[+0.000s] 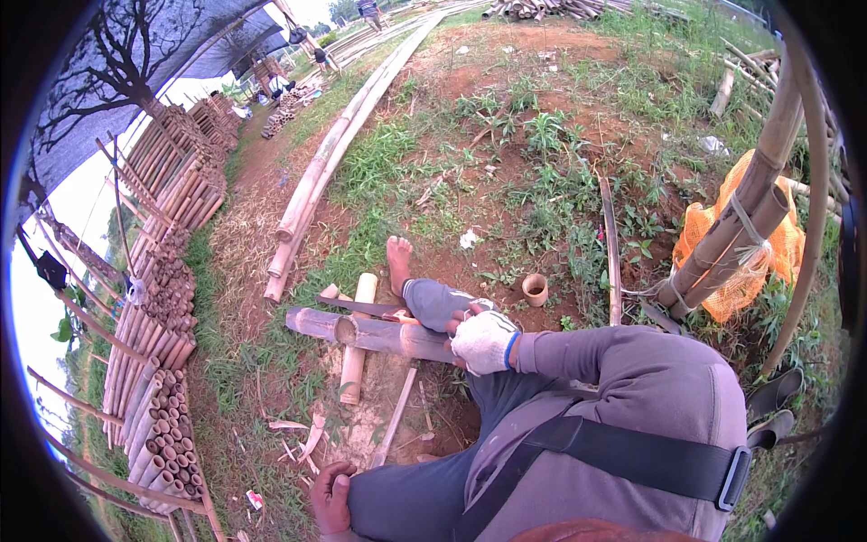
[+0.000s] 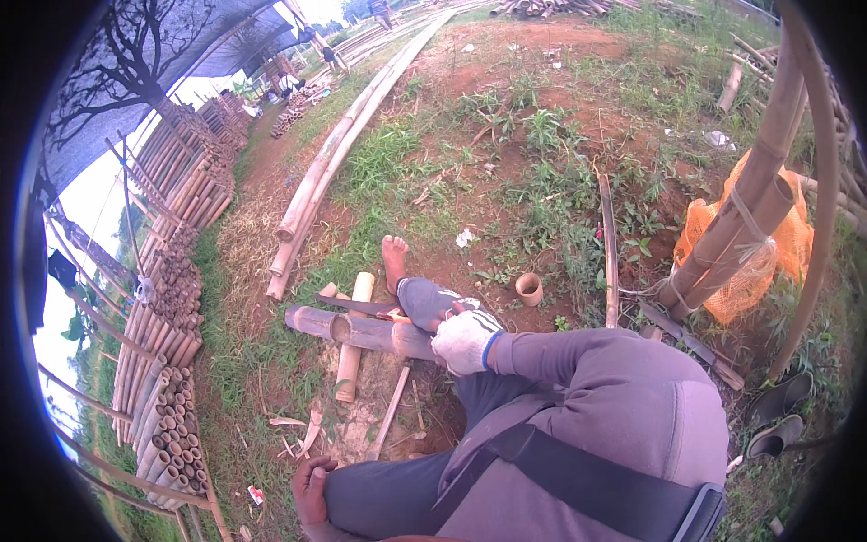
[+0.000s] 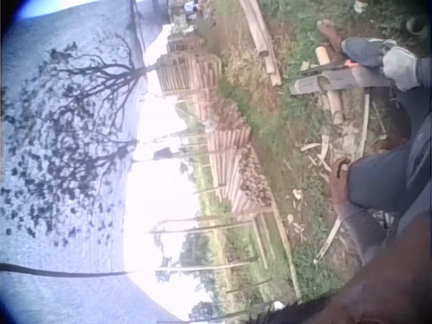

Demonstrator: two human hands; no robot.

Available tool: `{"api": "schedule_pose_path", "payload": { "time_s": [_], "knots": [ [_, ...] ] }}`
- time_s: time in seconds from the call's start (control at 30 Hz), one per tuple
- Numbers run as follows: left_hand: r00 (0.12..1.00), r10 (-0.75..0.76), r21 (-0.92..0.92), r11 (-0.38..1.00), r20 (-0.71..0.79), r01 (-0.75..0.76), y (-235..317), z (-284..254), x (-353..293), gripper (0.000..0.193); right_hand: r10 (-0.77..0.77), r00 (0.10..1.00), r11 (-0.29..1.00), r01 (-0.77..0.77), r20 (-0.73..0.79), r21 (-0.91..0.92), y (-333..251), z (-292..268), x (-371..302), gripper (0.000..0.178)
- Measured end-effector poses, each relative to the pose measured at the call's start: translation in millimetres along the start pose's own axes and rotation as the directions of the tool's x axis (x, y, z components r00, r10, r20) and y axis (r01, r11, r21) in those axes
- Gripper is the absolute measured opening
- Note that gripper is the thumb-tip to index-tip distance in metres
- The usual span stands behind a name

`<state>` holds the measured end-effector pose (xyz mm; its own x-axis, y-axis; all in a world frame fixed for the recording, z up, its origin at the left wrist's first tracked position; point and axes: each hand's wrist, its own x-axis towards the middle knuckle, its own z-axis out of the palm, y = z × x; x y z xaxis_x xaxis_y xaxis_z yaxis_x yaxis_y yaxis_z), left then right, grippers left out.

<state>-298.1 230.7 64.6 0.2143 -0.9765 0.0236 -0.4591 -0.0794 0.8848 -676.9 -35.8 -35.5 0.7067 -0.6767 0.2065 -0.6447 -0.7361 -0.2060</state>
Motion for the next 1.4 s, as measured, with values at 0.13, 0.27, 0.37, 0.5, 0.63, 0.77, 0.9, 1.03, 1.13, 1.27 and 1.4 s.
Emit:
{"api": "schedule_pose_path", "payload": {
  "time_s": [0.13, 0.27, 0.37, 0.5, 0.63, 0.77, 0.9, 1.03, 1.13, 1.27, 1.4],
  "knots": [
    [0.990, 0.078, -0.050, 0.996, 0.116, -0.073, 14.9, 28.0, 37.9, 0.035, 0.256, 0.930, 0.956, -0.284, -0.266, -0.073, 66.9, -66.3, -30.2, 0.040],
    [0.997, 0.028, 0.001, 1.000, 0.072, -0.028, 16.6, 28.9, 40.1, 0.038, 0.262, 0.864, 0.962, -0.269, -0.430, 0.046, 96.2, -109.2, -15.9, 0.033],
    [1.000, -0.009, -0.057, 0.998, 0.005, 0.009, 10.4, 30.5, 31.9, 0.034, 0.174, 0.938, 0.985, -0.168, -0.299, 0.046, 111.5, -116.4, 16.3, 0.038],
    [0.997, -0.052, -0.098, 0.994, -0.047, 0.048, 18.2, 31.1, 13.6, 0.032, -0.036, 0.995, 0.995, 0.045, -0.095, 0.091, 79.6, -143.5, 61.2, 0.041],
    [0.990, -0.128, -0.039, 0.991, -0.062, 0.126, 28.1, 32.0, 6.7, 0.031, -0.190, 0.982, 0.971, 0.191, -0.019, 0.144, 57.7, -138.0, 98.5, 0.043],
    [0.982, -0.162, -0.048, 0.986, -0.100, 0.157, 28.5, 36.1, 0.6, 0.031, -0.228, 0.973, 0.921, 0.203, 0.037, 0.331, 75.4, -75.6, 134.9, 0.043],
    [0.947, -0.240, -0.204, 0.959, -0.215, 0.197, 18.5, 23.9, -38.3, 0.026, 0.058, 0.957, 0.867, -0.190, 0.285, 0.461, 148.2, 34.8, 145.7, 0.036],
    [0.898, -0.268, -0.352, 0.926, -0.350, 0.139, 2.1, 12.9, -86.2, 0.025, 0.053, 0.828, 0.972, -0.171, 0.558, 0.161, 202.3, 153.4, 70.9, 0.039],
    [0.850, -0.314, -0.372, 0.916, -0.423, 0.154, -2.2, 13.2, -120.6, 0.026, 0.082, 0.652, 0.977, -0.202, 0.754, 0.068, 194.2, 203.5, -5.4, 0.039],
    [0.841, -0.317, -0.321, 0.929, -0.439, 0.182, 0.6, 11.5, -129.6, 0.026, 0.112, 0.546, 0.962, -0.268, 0.830, 0.047, 176.2, 228.1, -59.6, 0.040],
    [0.846, -0.337, -0.320, 0.923, -0.413, 0.212, 5.7, 13.1, -113.5, 0.026, 0.140, 0.558, 0.946, -0.319, 0.818, 0.056, 183.8, 236.1, -58.4, 0.041]
  ]
}}
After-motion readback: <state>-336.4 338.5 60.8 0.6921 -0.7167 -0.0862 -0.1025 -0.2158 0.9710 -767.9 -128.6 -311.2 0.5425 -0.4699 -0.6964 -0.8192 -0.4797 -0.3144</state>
